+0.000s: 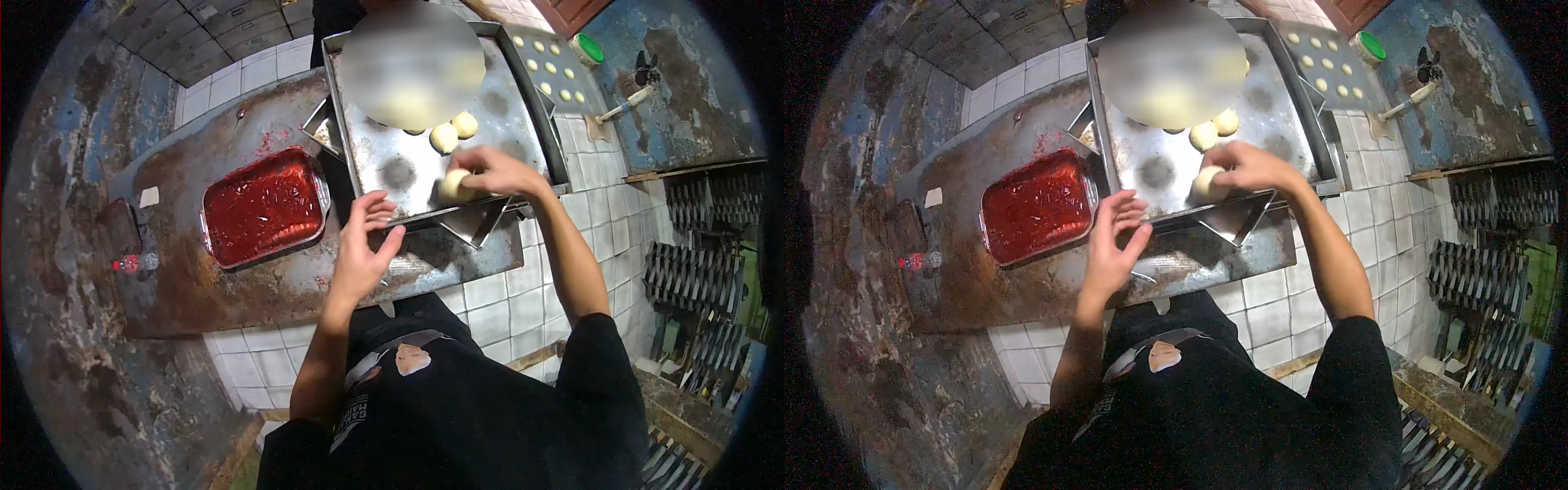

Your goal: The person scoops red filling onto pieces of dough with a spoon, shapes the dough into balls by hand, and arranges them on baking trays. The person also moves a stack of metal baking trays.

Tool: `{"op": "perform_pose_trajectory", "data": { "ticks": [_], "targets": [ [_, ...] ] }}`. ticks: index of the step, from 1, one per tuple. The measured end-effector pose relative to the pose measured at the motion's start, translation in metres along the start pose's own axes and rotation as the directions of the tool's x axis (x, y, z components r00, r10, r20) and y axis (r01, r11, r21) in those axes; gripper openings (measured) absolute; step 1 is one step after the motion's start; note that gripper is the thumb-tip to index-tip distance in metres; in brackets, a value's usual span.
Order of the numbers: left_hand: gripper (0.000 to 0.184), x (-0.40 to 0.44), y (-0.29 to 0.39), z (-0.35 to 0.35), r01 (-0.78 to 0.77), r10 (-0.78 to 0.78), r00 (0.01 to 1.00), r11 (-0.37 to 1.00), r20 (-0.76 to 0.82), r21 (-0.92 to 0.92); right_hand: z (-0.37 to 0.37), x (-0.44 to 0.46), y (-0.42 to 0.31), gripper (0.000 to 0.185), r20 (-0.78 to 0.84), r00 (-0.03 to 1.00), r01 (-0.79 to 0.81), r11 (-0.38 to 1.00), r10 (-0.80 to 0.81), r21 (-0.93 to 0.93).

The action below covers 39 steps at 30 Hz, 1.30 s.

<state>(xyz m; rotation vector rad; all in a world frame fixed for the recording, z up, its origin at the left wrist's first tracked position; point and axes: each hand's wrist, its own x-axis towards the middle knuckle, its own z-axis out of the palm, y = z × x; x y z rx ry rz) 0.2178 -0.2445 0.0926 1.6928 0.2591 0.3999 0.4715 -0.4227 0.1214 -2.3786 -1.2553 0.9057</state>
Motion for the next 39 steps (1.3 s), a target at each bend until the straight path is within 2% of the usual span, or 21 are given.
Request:
{"op": "perform_pose_trajectory", "data": {
  "ticks": [1,2,4,6,8,13,15,18,21,22,25,26,27,28,29,30,33,35,36,37,39],
  "targets": [
    [0.052,0.004,-0.002,0.003,-0.003,0.003,1.000,1.000,0.003,-0.004,0.008,-0.008,0.000,0.033,0.104,0.985,0.081,0.899,-0.139,0.430],
    [0.048,0.009,-0.005,0.006,0.083,-0.079,0.997,0.975,0.025,-0.207,0.013,-0.016,-0.012,0.032,0.138,0.942,0.087,0.619,-0.306,0.780],
    [0.046,0.013,-0.003,0.008,0.244,-0.229,0.969,0.809,0.096,-0.535,0.025,-0.037,-0.064,0.036,-0.004,0.991,0.069,0.496,-0.131,0.865],
    [0.048,0.020,-0.001,0.005,0.171,-0.187,0.982,0.807,0.031,-0.566,0.053,-0.032,-0.111,0.039,-0.274,0.961,0.243,0.568,-0.032,0.786],
    [0.050,0.027,0.013,-0.005,0.077,-0.148,0.972,0.935,-0.182,-0.347,0.087,-0.016,-0.141,0.032,-0.433,0.896,0.285,0.623,0.096,0.728],
    [0.060,0.030,0.017,-0.055,-0.010,-0.116,0.868,0.968,-0.483,-0.249,0.121,0.021,-0.207,0.030,-0.589,0.808,0.503,0.507,0.011,0.700],
    [0.062,0.026,0.016,-0.080,-0.009,-0.135,0.840,0.965,-0.525,-0.263,0.124,0.034,-0.239,0.027,-0.604,0.795,0.558,0.316,0.063,0.767],
    [0.061,0.018,0.028,-0.110,0.020,-0.199,0.864,0.932,-0.463,-0.362,0.132,0.065,-0.278,0.017,-0.663,0.714,0.525,0.452,0.227,0.721],
    [0.044,0.011,0.027,-0.160,-0.121,-0.050,0.949,0.854,-0.310,-0.506,0.129,0.086,-0.305,0.020,-0.618,0.748,0.530,0.343,0.242,0.776],
    [0.033,0.007,0.021,-0.171,-0.072,-0.077,0.971,0.811,-0.228,-0.580,0.126,0.089,-0.309,0.024,-0.576,0.786,0.515,0.278,0.225,0.811],
    [0.019,-0.004,0.026,-0.198,-0.042,-0.303,0.881,0.716,-0.365,-0.697,0.110,0.084,-0.322,0.034,-0.341,0.939,0.316,0.299,0.034,0.900],
    [0.019,-0.007,-0.002,-0.205,-0.041,-0.237,0.870,0.839,-0.432,-0.542,0.106,0.078,-0.329,0.034,-0.265,0.964,0.258,0.351,-0.030,0.900],
    [0.022,-0.012,-0.033,-0.215,-0.039,-0.085,0.956,0.911,-0.280,-0.411,0.107,0.075,-0.331,0.034,-0.131,0.987,0.156,0.368,-0.093,0.916],
    [0.026,-0.022,-0.060,-0.219,-0.068,0.044,0.995,0.957,-0.090,-0.281,0.120,0.075,-0.338,0.035,-0.229,0.968,0.252,0.467,-0.107,0.847],
    [0.037,-0.043,-0.076,-0.210,0.131,-0.123,0.991,0.727,0.060,-0.674,0.126,0.078,-0.335,0.038,-0.302,0.945,0.290,0.739,-0.122,0.608],
    [0.051,-0.059,-0.084,-0.197,-0.025,-0.008,0.997,0.903,-0.076,-0.428,0.132,0.083,-0.329,0.042,-0.363,0.916,0.283,0.916,-0.170,0.285],
    [0.060,-0.097,-0.129,-0.199,-0.003,0.003,1.000,0.997,-0.007,-0.075,0.213,0.109,-0.254,0.071,-0.090,0.931,-0.234,0.771,0.353,0.592],
    [0.057,-0.104,-0.116,-0.214,0.197,-0.196,0.980,0.979,0.026,-0.044,0.301,0.103,-0.194,0.070,-0.277,0.912,-0.282,0.952,0.304,0.114],
    [0.054,-0.108,-0.111,-0.222,0.379,-0.379,0.924,0.925,0.047,-0.006,0.330,0.100,-0.173,0.050,0.117,0.856,-0.486,0.861,0.503,-0.149],
    [0.049,-0.120,-0.120,-0.227,0.351,-0.348,0.936,0.936,-0.057,0.041,0.390,0.082,-0.130,0.030,0.016,0.913,-0.388,0.879,0.408,-0.276],
    [0.050,-0.150,-0.164,-0.247,0.435,-0.414,0.897,0.890,-0.156,0.138,0.414,0.063,-0.116,0.027,-0.048,0.962,-0.271,0.921,0.268,-0.280]
  ]
}}
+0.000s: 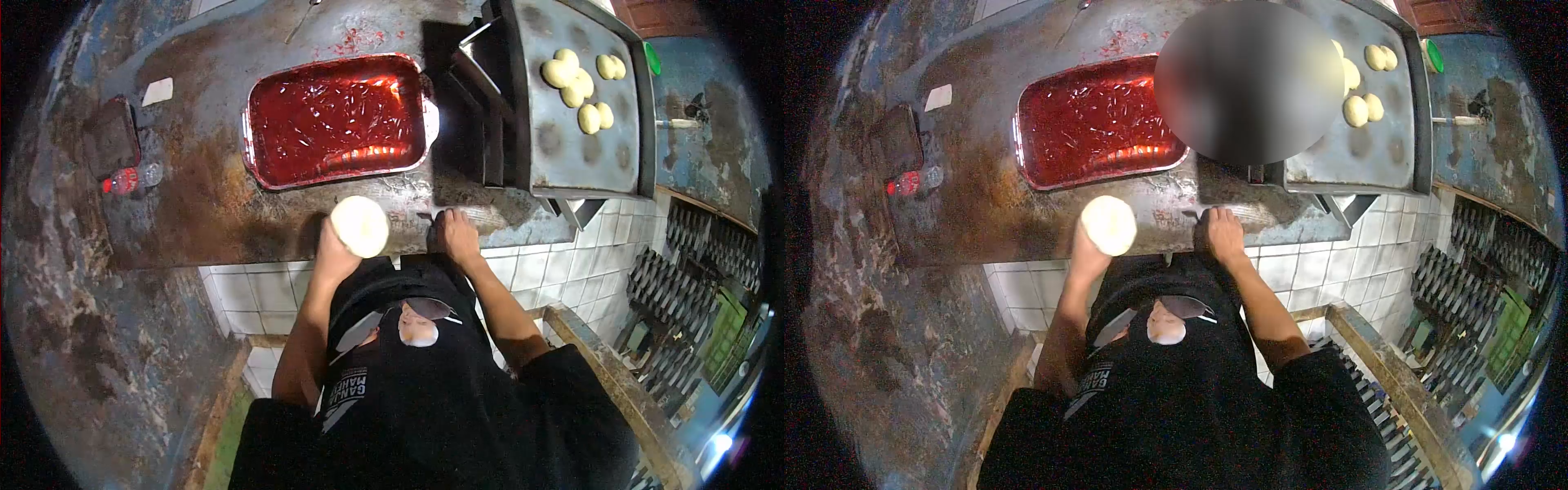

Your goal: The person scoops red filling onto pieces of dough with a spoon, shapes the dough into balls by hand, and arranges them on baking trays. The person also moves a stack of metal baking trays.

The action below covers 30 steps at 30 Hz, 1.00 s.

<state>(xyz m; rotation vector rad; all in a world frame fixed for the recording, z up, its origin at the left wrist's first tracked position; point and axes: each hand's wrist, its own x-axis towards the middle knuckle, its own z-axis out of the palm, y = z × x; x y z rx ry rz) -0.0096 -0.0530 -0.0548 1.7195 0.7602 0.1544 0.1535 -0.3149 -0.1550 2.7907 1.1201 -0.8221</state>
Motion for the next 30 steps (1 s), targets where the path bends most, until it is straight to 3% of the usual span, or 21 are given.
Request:
{"op": "perform_pose_trajectory", "data": {
  "ticks": [1,3,4,5,7,8,10,14,16,20,23,25,26,27,28,29,30],
  "targets": [
    [0.050,-0.004,0.007,-0.014,0.007,-0.006,0.999,1.000,-0.041,0.021,0.009,-0.004,0.002,0.027,-0.103,0.988,0.119,0.993,-0.119,-0.006],
    [0.047,-0.010,-0.050,-0.022,0.079,-0.168,0.976,0.867,-0.141,-0.491,0.000,0.000,-0.001,0.031,-0.113,0.983,0.155,0.986,-0.147,0.063],
    [0.043,-0.013,-0.062,-0.037,0.103,-0.085,0.976,0.991,-0.200,0.080,-0.040,0.009,-0.016,0.032,-0.109,0.985,0.157,0.965,-0.136,0.211],
    [0.044,-0.013,-0.050,-0.038,0.260,-0.412,0.881,0.832,-0.232,-0.490,-0.075,0.020,-0.031,0.035,-0.103,0.987,0.154,0.923,-0.125,0.354],
    [0.045,-0.008,-0.045,-0.053,0.422,-0.496,0.843,0.850,-0.209,-0.315,-0.111,0.048,-0.050,0.039,-0.189,0.959,0.258,0.927,-0.212,0.273],
    [0.045,-0.008,-0.051,-0.058,0.420,-0.495,0.843,0.850,-0.210,-0.318,-0.111,0.063,-0.055,0.039,-0.190,0.958,0.260,0.927,-0.213,0.270],
    [0.048,-0.008,-0.067,-0.064,0.368,-0.457,0.874,0.844,-0.163,-0.390,-0.113,0.089,-0.065,0.039,-0.365,0.875,0.395,0.904,-0.317,0.162],
    [0.047,-0.010,-0.078,-0.058,0.220,-0.322,0.884,0.926,-0.338,-0.308,-0.111,0.119,-0.078,0.042,-0.243,0.895,0.395,0.918,-0.374,0.043],
    [0.035,-0.007,-0.017,-0.059,0.240,-0.524,0.797,0.732,-0.302,-0.638,-0.101,0.128,-0.079,0.043,-0.244,0.891,0.393,0.920,-0.382,-0.005],
    [0.038,-0.007,-0.001,-0.076,0.228,-0.464,0.871,0.676,-0.164,-0.701,-0.100,0.137,-0.081,0.041,-0.191,0.893,0.404,0.913,-0.408,-0.058],
    [0.036,-0.007,-0.006,-0.083,0.286,-0.443,0.886,0.753,-0.136,-0.592,-0.091,0.150,-0.079,0.039,-0.172,0.881,0.427,0.897,-0.441,-0.111],
    [0.036,-0.008,-0.017,-0.085,0.321,-0.412,0.896,0.859,-0.165,-0.398,-0.095,0.153,-0.079,0.038,-0.179,0.867,0.441,0.884,-0.465,-0.156],
    [0.036,-0.006,-0.018,-0.083,0.320,-0.410,0.897,0.860,-0.167,-0.398,-0.111,0.153,-0.083,0.039,-0.048,0.911,0.405,0.911,-0.409,-0.081],
    [0.033,-0.003,-0.018,-0.081,0.105,-0.196,0.950,0.933,-0.242,-0.344,-0.122,0.152,-0.085,0.039,0.089,0.932,0.354,0.935,-0.352,-0.012],
    [0.030,0.000,-0.018,-0.080,-0.116,0.029,0.953,0.955,-0.301,-0.275,-0.089,0.169,-0.058,0.035,-0.099,0.855,0.518,0.850,-0.510,0.097],
    [0.030,0.003,-0.015,-0.081,-0.118,0.031,0.953,0.954,-0.300,-0.275,-0.091,0.171,-0.053,0.035,-0.101,0.855,0.517,0.850,-0.509,0.096],
    [0.034,0.006,-0.008,-0.084,-0.069,0.074,0.973,0.997,-0.217,0.030,-0.096,0.173,-0.051,0.028,0.009,0.861,0.468,0.799,-0.508,0.378]
  ]
}}
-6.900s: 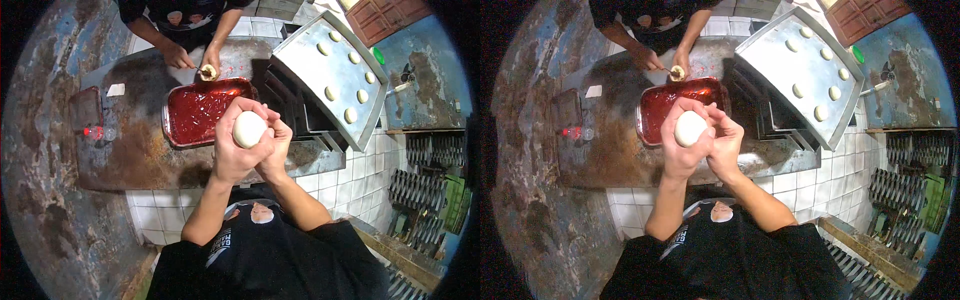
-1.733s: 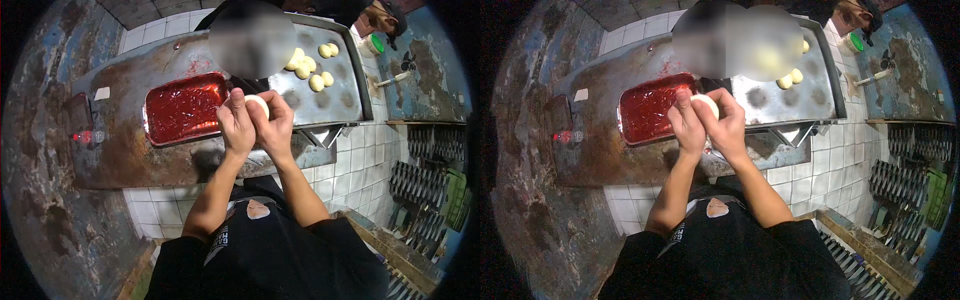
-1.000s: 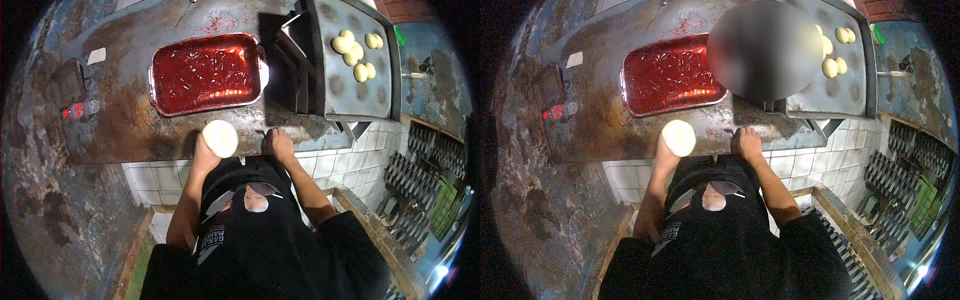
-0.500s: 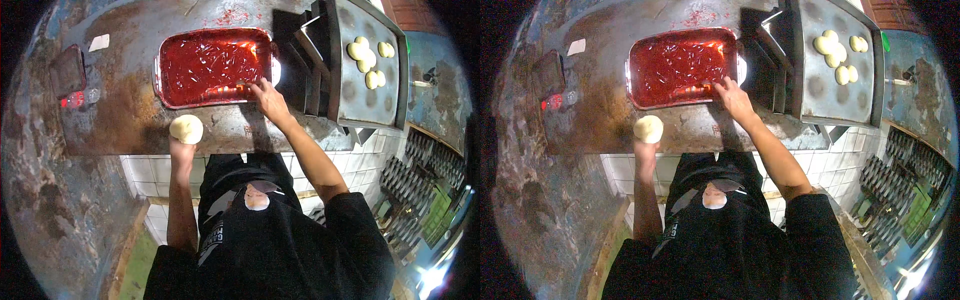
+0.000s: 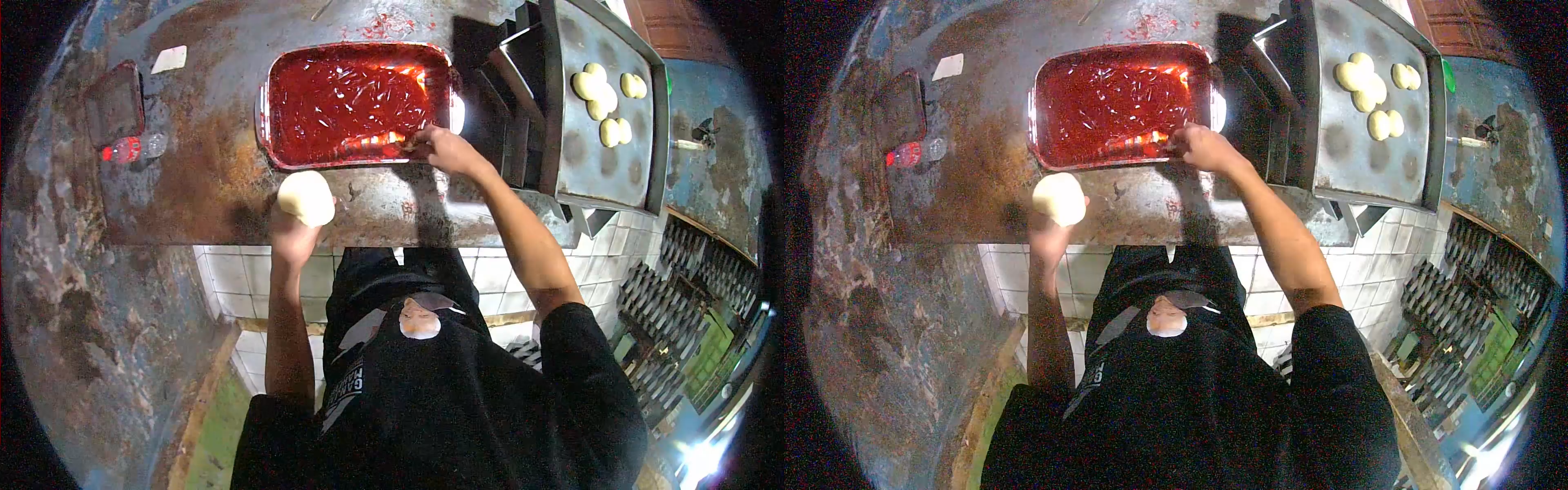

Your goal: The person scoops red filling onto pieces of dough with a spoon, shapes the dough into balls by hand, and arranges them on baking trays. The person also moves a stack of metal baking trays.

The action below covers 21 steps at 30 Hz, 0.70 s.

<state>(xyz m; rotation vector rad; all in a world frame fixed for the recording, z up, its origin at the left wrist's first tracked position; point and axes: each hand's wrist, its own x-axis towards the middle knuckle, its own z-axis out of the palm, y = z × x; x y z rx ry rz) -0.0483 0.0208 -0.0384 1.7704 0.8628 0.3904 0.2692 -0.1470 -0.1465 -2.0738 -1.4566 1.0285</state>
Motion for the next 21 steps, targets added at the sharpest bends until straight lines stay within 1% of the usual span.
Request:
{"op": "perform_pose_trajectory", "data": {
  "ticks": [1,2,3,4,5,7,8,9,11,12,13,15,16,17,19,20,21],
  "targets": [
    [0.038,0.005,0.004,-0.002,-0.043,0.015,0.996,0.951,0.092,0.306,-0.006,0.001,-0.004,0.023,0.109,0.994,-0.042,0.958,0.011,0.284],
    [0.038,0.009,0.006,-0.001,-0.046,0.019,0.996,0.950,0.087,0.310,-0.029,-0.008,-0.044,0.023,0.171,0.982,-0.133,0.929,0.077,0.345],
    [0.039,0.012,0.010,0.004,0.004,-0.016,0.999,0.974,0.050,0.226,-0.043,-0.020,-0.073,0.023,0.170,0.983,-0.125,0.930,0.068,0.346],
    [0.040,0.014,0.013,0.008,0.053,-0.056,0.998,0.989,0.017,0.139,-0.052,-0.032,-0.098,0.024,0.057,0.998,0.011,0.926,-0.035,0.376],
    [0.040,0.019,0.016,0.012,0.055,-0.057,0.998,0.988,0.010,0.146,-0.058,-0.043,-0.121,0.025,-0.058,0.989,0.147,0.908,-0.135,0.392],
    [0.041,0.024,0.026,0.022,-0.052,0.053,0.998,0.999,0.038,-0.006,-0.062,-0.064,-0.164,0.024,-0.206,0.965,0.222,0.927,-0.163,0.303],
    [0.038,0.025,0.046,0.023,-0.114,0.112,0.993,0.993,0.041,0.037,-0.060,-0.072,-0.183,0.031,-0.248,0.957,0.215,0.940,-0.148,0.267],
    [0.038,0.025,0.055,0.025,-0.115,0.113,0.993,0.993,0.042,0.041,-0.054,-0.079,-0.195,0.044,-0.297,0.945,0.197,0.964,-0.138,0.179],
    [0.037,0.028,0.070,0.030,-0.119,0.119,0.992,0.993,0.032,-0.001,-0.031,-0.084,-0.193,0.052,-0.399,0.879,0.231,0.966,-0.260,-0.119],
    [0.033,0.031,0.080,0.028,-0.162,0.161,0.987,0.986,0.022,0.050,-0.020,-0.089,-0.190,0.056,-0.447,0.863,0.224,0.972,-0.234,-0.077],
    [0.033,0.033,0.075,0.031,-0.170,0.169,0.985,0.984,0.024,0.051,-0.010,-0.095,-0.184,0.056,-0.454,0.859,0.223,0.971,-0.235,-0.080],
    [0.033,0.034,0.051,0.036,-0.115,0.114,0.993,0.993,0.009,0.029,0.015,-0.107,-0.165,0.045,-0.562,0.825,0.147,0.982,-0.055,0.120],
    [0.033,0.030,0.047,0.035,-0.076,0.077,0.997,0.992,-0.008,0.096,0.034,-0.114,-0.147,0.039,-0.603,0.797,0.117,0.972,0.029,0.201],
    [0.033,0.030,0.049,0.034,-0.084,0.085,0.996,0.992,0.000,0.099,0.053,-0.122,-0.124,0.032,-0.634,0.764,0.091,0.955,0.115,0.283],
    [0.035,0.030,0.050,0.034,0.022,-0.037,0.989,0.994,0.140,0.104,0.079,-0.142,-0.079,0.020,-0.509,0.791,-0.195,0.929,0.339,0.315],
    [0.038,0.028,0.030,0.038,0.033,-0.043,0.981,0.998,0.189,0.057,0.090,-0.151,-0.052,0.020,-0.423,0.827,-0.337,0.928,0.371,0.157],
    [0.038,0.028,0.034,0.039,0.029,-0.040,0.980,0.998,0.196,0.059,0.099,-0.160,-0.025,0.026,-0.382,0.881,-0.272,0.960,0.277,0.069]
  ]
}}
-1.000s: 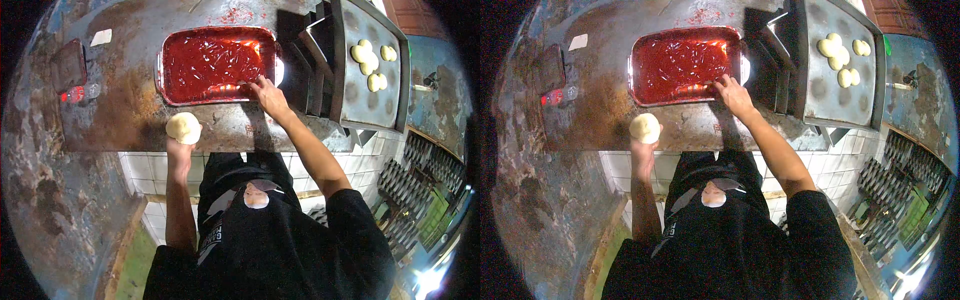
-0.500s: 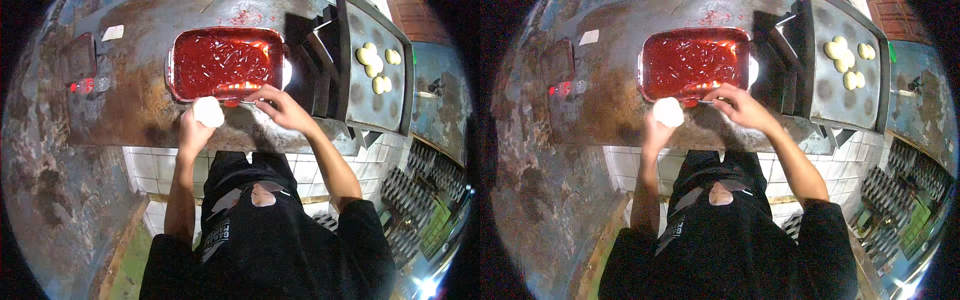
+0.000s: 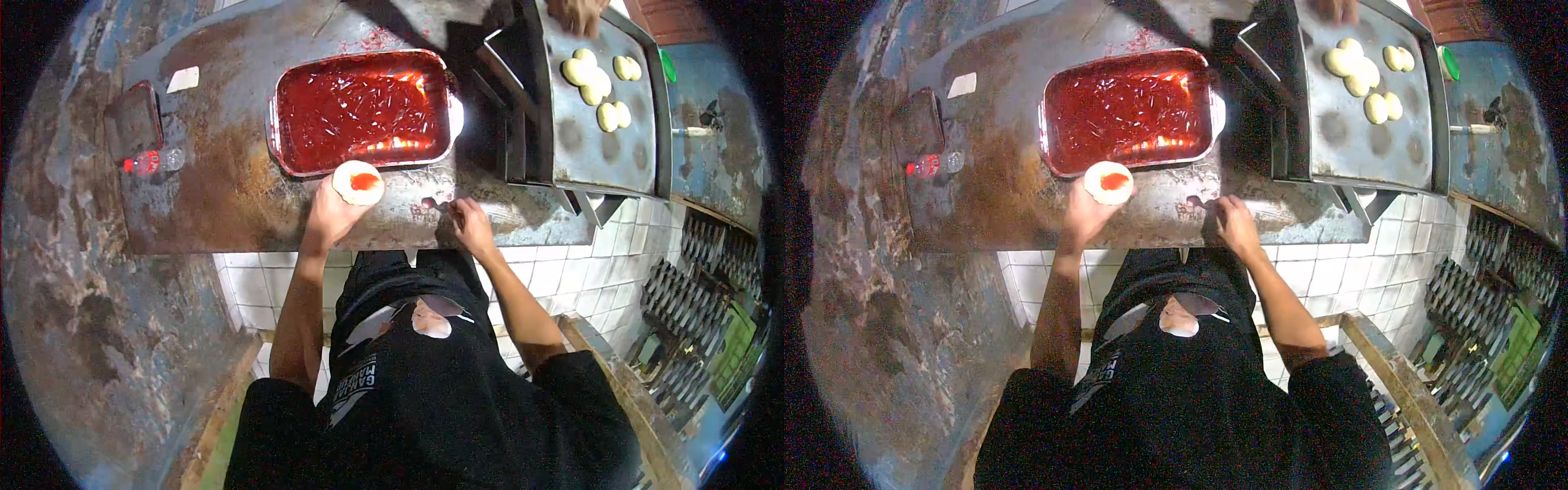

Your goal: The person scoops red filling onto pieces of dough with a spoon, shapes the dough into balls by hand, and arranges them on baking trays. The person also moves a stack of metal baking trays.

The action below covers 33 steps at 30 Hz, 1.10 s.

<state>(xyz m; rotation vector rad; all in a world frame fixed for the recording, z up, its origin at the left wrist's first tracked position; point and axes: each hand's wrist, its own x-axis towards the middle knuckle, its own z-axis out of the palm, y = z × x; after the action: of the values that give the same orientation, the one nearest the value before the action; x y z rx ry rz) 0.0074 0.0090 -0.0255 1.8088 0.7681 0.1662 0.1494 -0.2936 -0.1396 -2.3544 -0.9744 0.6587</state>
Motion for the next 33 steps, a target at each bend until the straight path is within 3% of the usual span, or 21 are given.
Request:
{"op": "perform_pose_trajectory", "data": {
  "ticks": [2,4,6,7,10,12,13,14,16,17,20,21,22,23,24,25,28,29,32,33],
  "targets": [
    [0.039,-0.001,0.018,-0.002,-0.012,0.016,0.978,1.000,0.208,-0.018,-0.038,0.016,-0.035,0.045,0.035,0.999,0.037,0.994,-0.041,0.101],
    [0.036,-0.004,0.041,-0.002,-0.038,0.035,0.971,0.999,0.236,0.009,-0.080,0.035,-0.097,0.064,-0.044,0.978,0.208,0.936,-0.204,0.285],
    [0.045,0.001,0.049,0.001,0.047,0.009,0.873,0.994,0.487,-0.102,-0.114,0.047,-0.150,0.079,-0.042,0.921,0.370,0.840,-0.386,0.397],
    [0.046,0.001,0.052,0.002,-0.040,0.038,0.854,0.999,0.518,-0.009,-0.125,0.049,-0.166,0.079,-0.054,0.924,0.369,0.843,-0.379,0.392],
    [0.051,0.007,0.068,-0.003,-0.105,0.097,0.774,0.994,0.625,-0.025,-0.144,0.057,-0.187,0.071,0.014,0.881,0.424,0.800,-0.474,0.424],
    [0.052,0.006,0.086,-0.013,-0.110,0.104,0.766,0.993,0.634,-0.029,-0.149,0.062,-0.190,0.058,0.019,0.880,0.405,0.770,-0.474,0.493],
    [0.053,0.005,0.092,-0.016,-0.108,0.105,0.752,0.993,0.650,-0.036,-0.155,0.061,-0.195,0.041,0.018,0.899,0.365,0.771,-0.438,0.522],
    [0.053,0.000,0.094,-0.017,-0.114,0.109,0.754,0.993,0.648,-0.035,-0.157,0.059,-0.196,0.041,0.014,0.897,0.372,0.770,-0.442,0.519],
    [0.054,-0.013,0.098,-0.019,0.171,0.052,0.841,0.919,0.538,-0.356,-0.159,0.055,-0.198,0.033,0.092,0.958,0.155,0.763,-0.270,0.627],
    [0.054,-0.014,0.098,-0.020,0.167,0.056,0.841,0.919,0.537,-0.357,-0.161,0.052,-0.201,0.033,0.089,0.958,0.159,0.764,-0.272,0.625],
    [0.048,-0.017,0.097,-0.022,0.245,0.009,0.865,0.865,0.501,-0.439,-0.170,0.045,-0.214,0.052,0.097,0.979,0.020,0.561,-0.178,0.827],
    [0.046,-0.019,0.096,-0.015,0.285,-0.008,0.888,0.795,0.461,-0.536,-0.173,0.044,-0.216,0.074,-0.041,0.965,0.208,0.663,-0.258,0.719],
    [0.046,-0.022,0.100,-0.012,0.283,-0.003,0.887,0.794,0.461,-0.538,-0.178,0.043,-0.221,0.074,-0.043,0.965,0.209,0.665,-0.258,0.717],
    [0.046,-0.025,0.106,-0.009,0.262,0.017,0.905,0.764,0.424,-0.589,-0.186,0.041,-0.229,0.080,-0.091,0.926,0.363,0.794,-0.367,0.489],
    [0.047,-0.027,0.108,-0.008,0.242,0.034,0.921,0.732,0.389,-0.637,-0.192,0.039,-0.237,0.086,-0.104,0.873,0.487,0.846,-0.476,0.219],
    [0.045,-0.026,0.110,-0.008,0.245,0.014,0.914,0.778,0.405,-0.579,-0.194,0.039,-0.244,0.082,-0.108,0.834,0.551,0.825,-0.541,0.121],
    [0.042,-0.027,0.127,0.002,0.224,-0.023,0.959,0.674,0.283,-0.704,-0.196,0.054,-0.239,0.072,-0.047,0.818,0.572,0.800,-0.574,0.183],
    [0.042,-0.026,0.126,-0.002,0.219,-0.021,0.960,0.673,0.278,-0.706,-0.198,0.054,-0.241,0.056,-0.074,0.859,0.505,0.814,-0.507,0.287],
    [0.044,-0.024,0.116,-0.020,0.347,0.057,0.884,0.586,0.465,-0.732,-0.203,0.058,-0.231,0.041,-0.093,0.863,0.498,0.802,-0.497,0.331],
    [0.041,-0.024,0.110,-0.017,0.235,0.085,0.904,0.719,0.420,-0.653,-0.202,0.057,-0.228,0.041,-0.091,0.864,0.496,0.804,-0.495,0.328]
  ]
}}
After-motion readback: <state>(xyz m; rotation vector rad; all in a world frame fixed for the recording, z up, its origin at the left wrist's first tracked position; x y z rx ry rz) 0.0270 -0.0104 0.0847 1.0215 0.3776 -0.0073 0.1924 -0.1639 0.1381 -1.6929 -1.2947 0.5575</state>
